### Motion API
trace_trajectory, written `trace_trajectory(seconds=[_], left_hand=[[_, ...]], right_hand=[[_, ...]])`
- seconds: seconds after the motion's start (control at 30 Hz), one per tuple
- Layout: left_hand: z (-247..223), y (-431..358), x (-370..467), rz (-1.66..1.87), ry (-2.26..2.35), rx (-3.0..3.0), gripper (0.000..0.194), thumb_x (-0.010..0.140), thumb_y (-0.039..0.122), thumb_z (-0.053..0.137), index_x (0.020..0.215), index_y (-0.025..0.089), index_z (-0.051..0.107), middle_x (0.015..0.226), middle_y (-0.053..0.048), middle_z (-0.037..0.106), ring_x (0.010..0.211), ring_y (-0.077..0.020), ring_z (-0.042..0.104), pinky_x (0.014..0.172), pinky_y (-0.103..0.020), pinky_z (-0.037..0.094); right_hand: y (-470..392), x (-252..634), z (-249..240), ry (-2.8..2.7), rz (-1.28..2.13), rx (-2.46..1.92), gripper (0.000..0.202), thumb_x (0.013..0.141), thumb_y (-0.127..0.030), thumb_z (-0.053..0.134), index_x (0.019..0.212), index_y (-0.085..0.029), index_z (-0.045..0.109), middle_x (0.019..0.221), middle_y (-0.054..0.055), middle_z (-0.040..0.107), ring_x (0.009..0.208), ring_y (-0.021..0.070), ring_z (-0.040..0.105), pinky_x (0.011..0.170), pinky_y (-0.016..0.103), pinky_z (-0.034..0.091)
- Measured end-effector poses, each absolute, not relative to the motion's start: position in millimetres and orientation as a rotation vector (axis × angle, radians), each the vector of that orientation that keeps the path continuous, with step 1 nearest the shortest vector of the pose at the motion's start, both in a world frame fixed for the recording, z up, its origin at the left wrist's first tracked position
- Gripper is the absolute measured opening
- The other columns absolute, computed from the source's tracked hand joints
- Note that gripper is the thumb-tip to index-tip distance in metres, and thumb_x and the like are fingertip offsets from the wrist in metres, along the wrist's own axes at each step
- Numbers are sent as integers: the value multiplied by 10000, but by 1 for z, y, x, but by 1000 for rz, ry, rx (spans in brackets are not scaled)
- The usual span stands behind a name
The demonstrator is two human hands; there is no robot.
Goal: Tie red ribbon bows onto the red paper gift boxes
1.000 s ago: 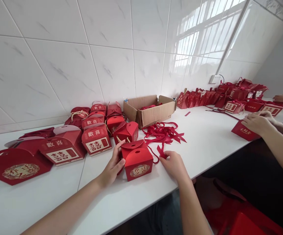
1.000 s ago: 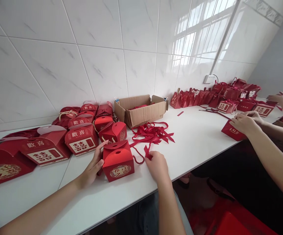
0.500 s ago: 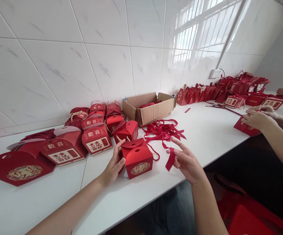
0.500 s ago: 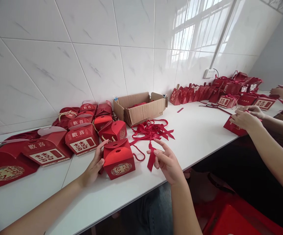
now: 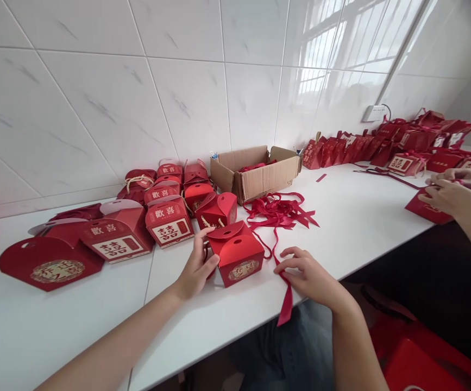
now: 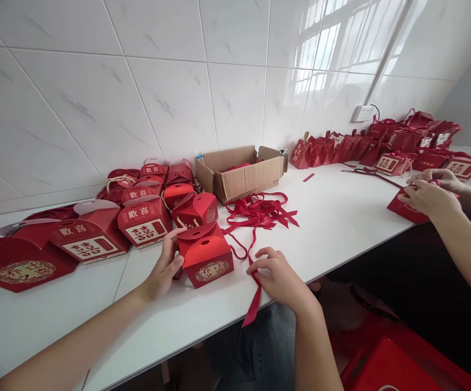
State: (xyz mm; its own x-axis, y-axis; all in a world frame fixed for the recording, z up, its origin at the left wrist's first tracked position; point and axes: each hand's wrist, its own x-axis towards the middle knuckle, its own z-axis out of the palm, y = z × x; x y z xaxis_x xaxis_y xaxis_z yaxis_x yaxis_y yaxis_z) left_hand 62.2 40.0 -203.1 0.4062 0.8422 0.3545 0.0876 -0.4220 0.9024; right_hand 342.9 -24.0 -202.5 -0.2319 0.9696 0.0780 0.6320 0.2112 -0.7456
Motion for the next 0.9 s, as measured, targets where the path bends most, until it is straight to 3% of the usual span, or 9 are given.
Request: trace_trajectory(seconds=[0.1, 0.17, 0.23, 0.3, 0.43, 0.53, 0.73, 0.9], left_hand=[[-204, 41, 59, 1332, 899, 1950, 479, 849, 527, 468, 1197, 210, 376, 1222, -119, 460, 1127, -260, 467, 943, -403, 385], [-205, 41, 55, 1441, 881, 2026, 408, 875, 560, 361, 1021, 196, 471, 1033, -89, 511, 982, -236, 498, 873, -386, 396], [-204, 41, 52, 1425, 828, 2071, 437, 907, 549, 231, 842, 194, 478, 833, -54, 489, 807, -205, 483, 771, -367, 397], [-203, 41, 52, 1403, 792, 2097, 442, 912, 539, 200, 786, 195, 448, 765, -37, 441, 736, -189, 445, 712, -355, 382], [-203, 41, 55, 1440, 769, 2161, 494, 849, 617, 342, 1083, 195, 449, 1077, -104, 454, 1000, -245, 454, 821, -375, 392], [-203, 41, 57, 1323, 789, 2221, 666, 823, 667, 348, 1307, 209, 345, 1344, -154, 323, 1255, -308, 310, 981, -447, 318], [-203, 41, 56, 1227, 712, 2263, 684, 850, 652, 307, 1415, 268, 274, 1445, -116, 264, 1347, -313, 206, 1092, -493, 178], [-204, 41, 56, 1187, 669, 2290, 676, 859, 634, 322, 1438, 293, 253, 1519, -83, 188, 1386, -327, 145, 1124, -507, 103]], right_hand=[[-26, 343, -202, -1907, 833, -1561, 166, 802, -257, 535, 804, -251, 701, 1042, 59, 516, 891, 196, 553, 844, 368, 455], [-24, 342, -204, -1859, 825, -1592, 158, 811, -287, 527, 790, -235, 675, 990, 53, 516, 787, 172, 546, 765, 352, 470], [-21, 342, -207, -1810, 801, -1586, 162, 825, -307, 509, 790, -222, 643, 995, 50, 515, 756, 159, 538, 725, 337, 469], [-18, 340, -208, -1747, 776, -1556, 166, 837, -319, 491, 798, -212, 612, 1048, 52, 515, 751, 148, 540, 704, 322, 466], [-14, 339, -208, -1562, 681, -1548, 175, 854, -341, 464, 865, -207, 576, 1037, 58, 556, 720, 148, 531, 635, 303, 451], [-24, 344, -202, -1575, 660, -1575, 212, 875, -318, 426, 957, -220, 595, 938, 45, 584, 694, 151, 514, 646, 307, 448], [-53, 356, -189, -1987, 1029, -1546, 330, 795, -189, 511, 1048, -313, 684, 872, 26, 569, 723, 154, 548, 706, 302, 472], [-46, 351, -195, -1818, 1022, -1680, 164, 705, -207, 615, 834, -247, 707, 783, 12, 548, 665, 154, 534, 642, 294, 482]])
